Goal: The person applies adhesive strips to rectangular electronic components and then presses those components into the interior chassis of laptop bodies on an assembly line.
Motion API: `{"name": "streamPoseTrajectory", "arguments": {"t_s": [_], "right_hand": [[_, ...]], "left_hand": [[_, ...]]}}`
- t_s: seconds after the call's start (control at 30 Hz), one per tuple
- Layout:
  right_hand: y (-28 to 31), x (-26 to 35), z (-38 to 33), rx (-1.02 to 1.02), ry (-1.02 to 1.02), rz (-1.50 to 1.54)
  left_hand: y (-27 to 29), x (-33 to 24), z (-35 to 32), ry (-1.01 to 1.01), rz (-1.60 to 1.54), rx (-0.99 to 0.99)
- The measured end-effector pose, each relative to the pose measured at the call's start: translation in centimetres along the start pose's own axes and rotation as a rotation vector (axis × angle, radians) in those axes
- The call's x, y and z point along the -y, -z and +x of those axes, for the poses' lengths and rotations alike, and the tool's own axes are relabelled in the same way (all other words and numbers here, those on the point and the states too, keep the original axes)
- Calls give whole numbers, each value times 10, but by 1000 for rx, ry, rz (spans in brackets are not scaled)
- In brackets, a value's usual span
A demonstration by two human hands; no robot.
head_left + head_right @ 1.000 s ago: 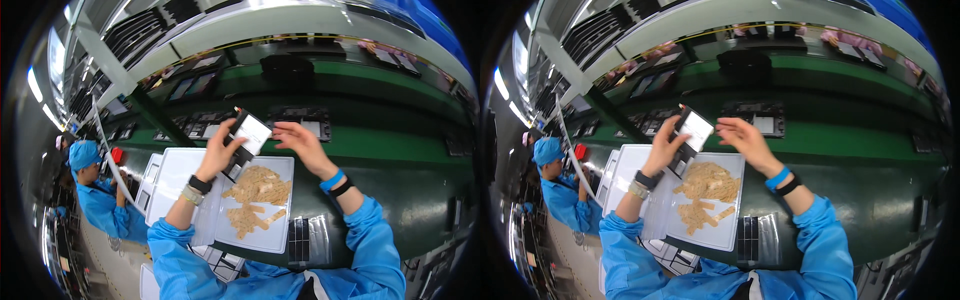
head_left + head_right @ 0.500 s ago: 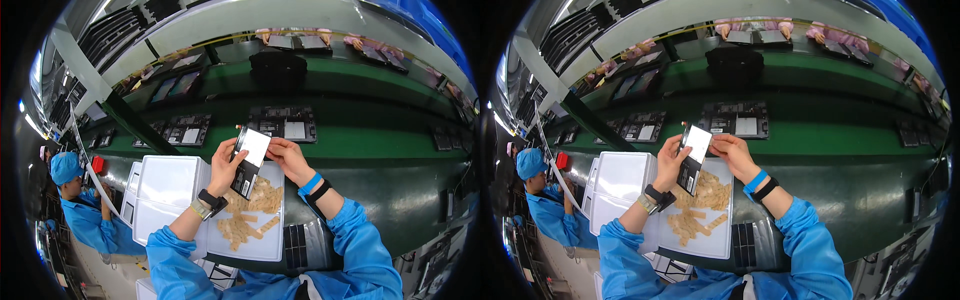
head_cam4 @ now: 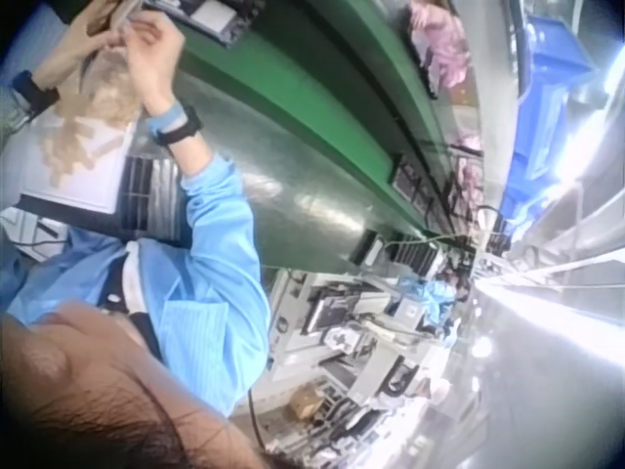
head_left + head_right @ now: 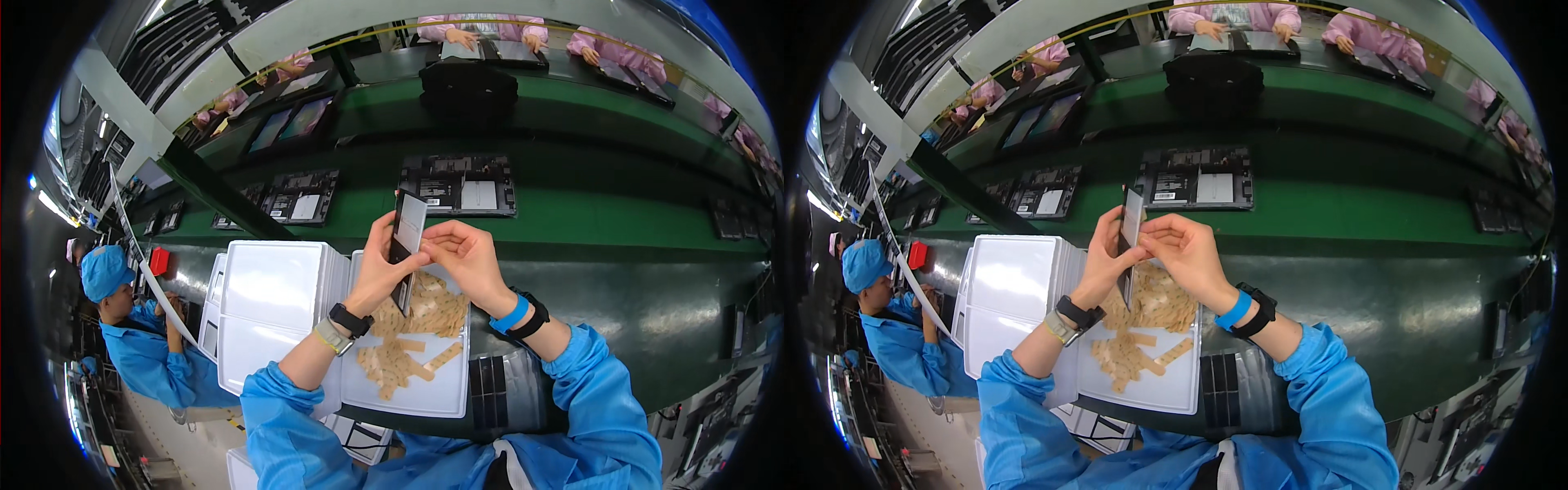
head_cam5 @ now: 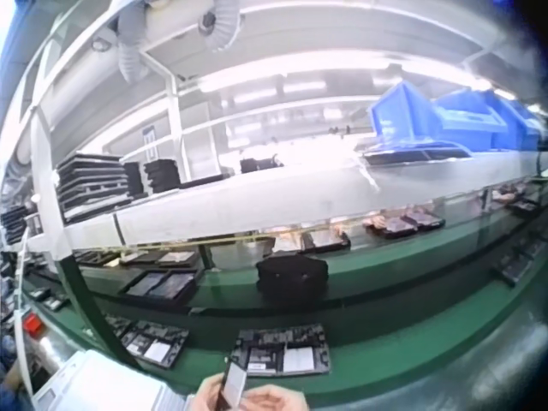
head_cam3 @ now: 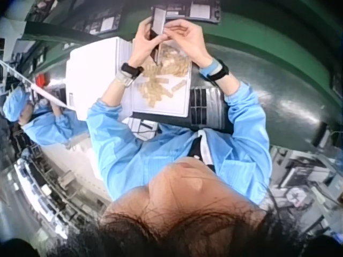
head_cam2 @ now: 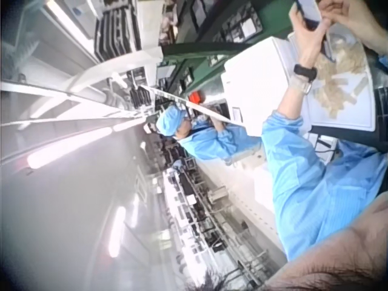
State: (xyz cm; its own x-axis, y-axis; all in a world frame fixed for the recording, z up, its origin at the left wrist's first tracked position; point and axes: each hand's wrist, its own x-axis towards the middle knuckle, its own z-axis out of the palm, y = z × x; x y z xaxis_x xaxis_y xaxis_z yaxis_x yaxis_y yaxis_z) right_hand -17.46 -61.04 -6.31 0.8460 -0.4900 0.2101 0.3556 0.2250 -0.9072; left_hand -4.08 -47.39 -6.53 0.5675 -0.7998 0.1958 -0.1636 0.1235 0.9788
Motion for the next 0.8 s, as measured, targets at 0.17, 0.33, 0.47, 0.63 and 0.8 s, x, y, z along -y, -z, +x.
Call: {"name": "streamPoseTrajectory", "arguments": {"t_s": [0.17,0.33,0.47,0.63,0.8], "right_hand": [[20,-16,17,-127,-13,-193],[-12,-1,-14,-21,51,-239],[-29,0,-23,-54,-36,-192],[8,-23,4,-109,22,-285],[-14,-8,-18,15,62,-351]], "left_hand": [[2,3,0,20,-178,-43],[1,3,1,88,-155,-199],[1,-1,-3,62,-103,-179],[0,3,1,25,-259,-110],[5,5,3,35,-293,-315]]}}
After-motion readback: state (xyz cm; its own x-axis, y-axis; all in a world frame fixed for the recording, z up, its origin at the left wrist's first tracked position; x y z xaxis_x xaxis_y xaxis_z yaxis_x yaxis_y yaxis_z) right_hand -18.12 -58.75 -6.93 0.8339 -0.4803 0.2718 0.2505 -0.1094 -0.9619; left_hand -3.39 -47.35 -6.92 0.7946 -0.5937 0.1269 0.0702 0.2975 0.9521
